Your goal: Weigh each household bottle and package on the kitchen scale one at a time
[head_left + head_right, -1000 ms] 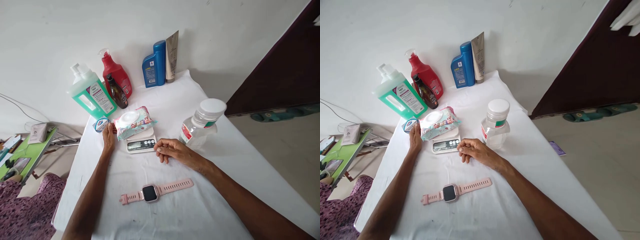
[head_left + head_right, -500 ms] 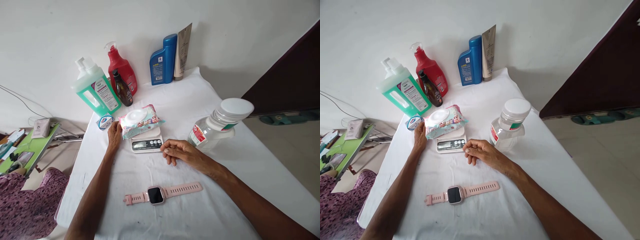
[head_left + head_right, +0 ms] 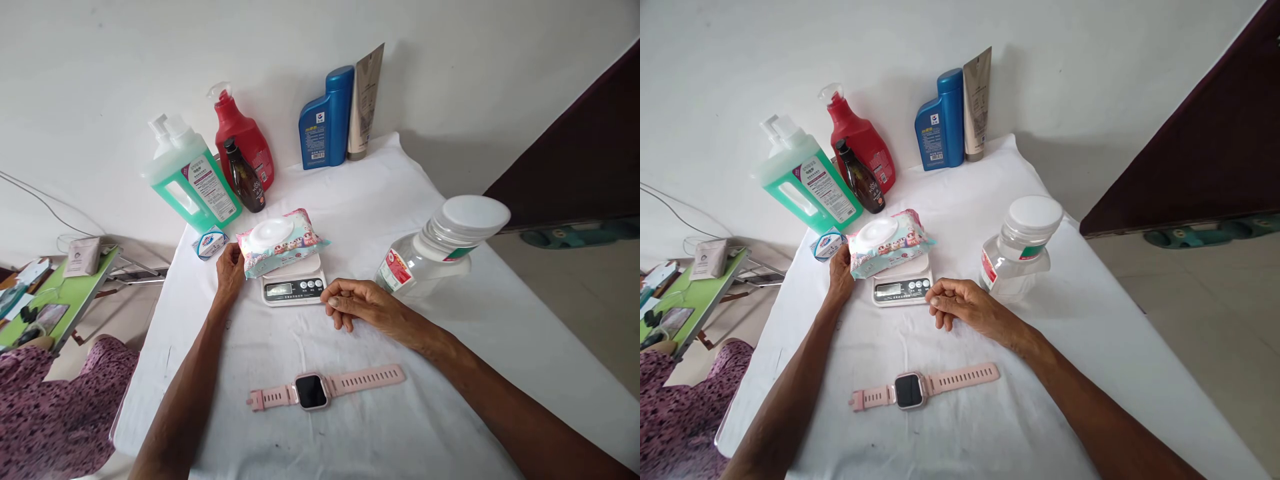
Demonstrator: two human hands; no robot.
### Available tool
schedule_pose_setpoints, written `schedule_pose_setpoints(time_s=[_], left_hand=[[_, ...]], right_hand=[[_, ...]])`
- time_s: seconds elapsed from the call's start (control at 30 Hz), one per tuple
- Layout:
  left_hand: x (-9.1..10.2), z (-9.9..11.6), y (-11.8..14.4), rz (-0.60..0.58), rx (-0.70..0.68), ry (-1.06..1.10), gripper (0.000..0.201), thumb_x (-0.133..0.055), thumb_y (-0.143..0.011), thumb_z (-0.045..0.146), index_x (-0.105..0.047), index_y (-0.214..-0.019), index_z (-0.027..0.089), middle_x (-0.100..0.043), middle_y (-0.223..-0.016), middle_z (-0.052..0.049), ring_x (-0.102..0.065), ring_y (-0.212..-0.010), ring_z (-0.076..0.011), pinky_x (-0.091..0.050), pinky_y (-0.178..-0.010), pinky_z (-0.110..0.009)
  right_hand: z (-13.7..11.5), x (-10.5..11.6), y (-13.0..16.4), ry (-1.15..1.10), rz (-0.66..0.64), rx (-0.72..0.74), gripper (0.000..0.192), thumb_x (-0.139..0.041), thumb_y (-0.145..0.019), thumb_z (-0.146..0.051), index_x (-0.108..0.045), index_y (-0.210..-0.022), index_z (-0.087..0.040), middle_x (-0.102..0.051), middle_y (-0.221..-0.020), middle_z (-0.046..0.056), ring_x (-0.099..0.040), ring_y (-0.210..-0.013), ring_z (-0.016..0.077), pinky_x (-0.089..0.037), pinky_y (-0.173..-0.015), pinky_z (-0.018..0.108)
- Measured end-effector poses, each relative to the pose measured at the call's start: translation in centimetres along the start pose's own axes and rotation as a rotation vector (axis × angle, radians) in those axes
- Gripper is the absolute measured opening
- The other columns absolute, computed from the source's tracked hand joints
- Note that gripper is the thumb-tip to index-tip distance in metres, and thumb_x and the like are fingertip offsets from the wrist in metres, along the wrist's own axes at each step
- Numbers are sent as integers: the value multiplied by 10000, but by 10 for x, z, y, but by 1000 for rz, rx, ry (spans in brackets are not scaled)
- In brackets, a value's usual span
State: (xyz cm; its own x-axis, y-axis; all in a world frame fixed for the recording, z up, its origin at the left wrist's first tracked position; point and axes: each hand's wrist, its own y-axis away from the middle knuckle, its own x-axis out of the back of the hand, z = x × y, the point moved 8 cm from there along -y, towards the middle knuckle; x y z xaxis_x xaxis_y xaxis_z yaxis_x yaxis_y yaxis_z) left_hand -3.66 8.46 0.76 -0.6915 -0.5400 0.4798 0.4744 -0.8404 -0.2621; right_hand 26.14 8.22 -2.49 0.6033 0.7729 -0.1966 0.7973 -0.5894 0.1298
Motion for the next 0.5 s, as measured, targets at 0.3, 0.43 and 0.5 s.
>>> schedule_pose_setpoints(time_s=[0.3, 0.43, 0.5], left_hand=[[-1, 0, 1, 3, -2, 1, 245, -678, -840, 398, -690, -936, 172, -753, -920, -63, -664, -813, -190, -509, -747, -290], [-1, -2, 0, 0, -1, 2, 257, -679, -837, 407, -692, -949, 177, -756, -928, -58, -672, -820, -191, -525, -773, -297], [-1, -1, 1, -6, -4, 1, 258, -673, -843, 401, -694, -965, 175, -758, -938, -61, -676, -832, -194, -533, -788, -304]], right_hand=[[0, 0, -1, 1, 5, 5, 425, -747, -898, -586, -680, -961, -171, -687, -851, 31, -656, -659, 127, -520, -601, 280], [0, 0, -1, 7, 2, 11, 419, -741, -905, -584, -680, -966, -174, -692, -853, 34, -655, -662, 130, -522, -602, 281], [0, 0, 0, 10, 0, 15, 420, -736, -910, -583, -681, -968, -171, -692, -857, 37, -659, -667, 131, -521, -604, 281]])
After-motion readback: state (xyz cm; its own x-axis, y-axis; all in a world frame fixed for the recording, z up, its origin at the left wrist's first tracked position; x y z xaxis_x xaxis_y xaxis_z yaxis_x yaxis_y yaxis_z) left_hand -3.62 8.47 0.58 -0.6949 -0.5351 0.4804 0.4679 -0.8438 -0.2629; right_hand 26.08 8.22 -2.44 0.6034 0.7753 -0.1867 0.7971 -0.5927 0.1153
